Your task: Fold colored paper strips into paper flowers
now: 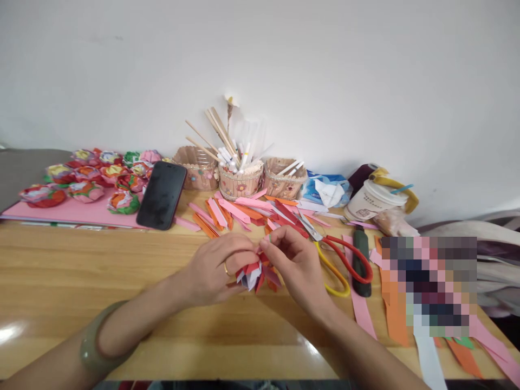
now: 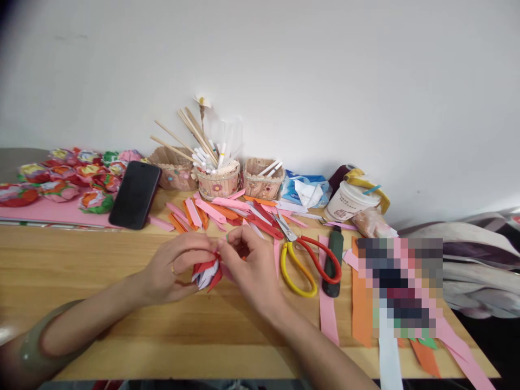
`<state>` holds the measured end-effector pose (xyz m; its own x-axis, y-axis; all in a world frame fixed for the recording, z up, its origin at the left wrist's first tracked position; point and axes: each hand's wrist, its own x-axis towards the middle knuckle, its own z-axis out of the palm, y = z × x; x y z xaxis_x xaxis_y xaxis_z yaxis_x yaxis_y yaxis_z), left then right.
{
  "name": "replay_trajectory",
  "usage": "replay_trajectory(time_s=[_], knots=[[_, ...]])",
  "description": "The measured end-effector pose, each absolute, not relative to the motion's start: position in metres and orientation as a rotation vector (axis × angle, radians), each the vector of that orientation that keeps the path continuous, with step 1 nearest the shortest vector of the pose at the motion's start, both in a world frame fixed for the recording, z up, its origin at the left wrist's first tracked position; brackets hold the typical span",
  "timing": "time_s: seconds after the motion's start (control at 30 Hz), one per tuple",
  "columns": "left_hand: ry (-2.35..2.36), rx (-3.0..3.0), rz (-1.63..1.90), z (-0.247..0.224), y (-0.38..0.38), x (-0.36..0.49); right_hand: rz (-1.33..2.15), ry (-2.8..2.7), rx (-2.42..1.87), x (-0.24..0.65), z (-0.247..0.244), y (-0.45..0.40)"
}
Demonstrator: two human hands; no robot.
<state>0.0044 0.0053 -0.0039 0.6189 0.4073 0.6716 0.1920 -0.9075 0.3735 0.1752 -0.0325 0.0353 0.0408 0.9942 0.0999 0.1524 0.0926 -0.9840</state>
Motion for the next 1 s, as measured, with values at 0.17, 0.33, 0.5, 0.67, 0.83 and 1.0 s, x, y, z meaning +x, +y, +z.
replay_trajectory(time_s=[0.17, 0.33, 0.5, 0.67, 0.83, 1.0], knots=[[0.382, 2.695, 1.355, -0.001, 0.005, 0.004, 1.019, -1.354, -1.234, 0.176, 0.035, -0.033], [0.372, 2.759, 1.439, -0.001, 0.005, 0.005, 1.029, -1.332, -1.237, 0.176, 0.035, -0.031], [0.484, 2.612, 1.355, -0.003, 0.004, 0.008, 1.089, -1.264, -1.202, 0.181, 0.036, -0.026], [0.706, 2.397, 1.410, -0.003, 0.004, 0.013, 1.144, -1.191, -1.098, 0.186, 0.036, -0.019], [0.619, 2.290, 1.364, -0.001, 0.003, 0.014, 1.050, -1.275, -1.142, 0.189, 0.029, -0.015], [0.698, 2.025, 1.298, 0.006, 0.003, 0.010, 1.087, -1.455, -1.105, 0.193, 0.027, -0.013]])
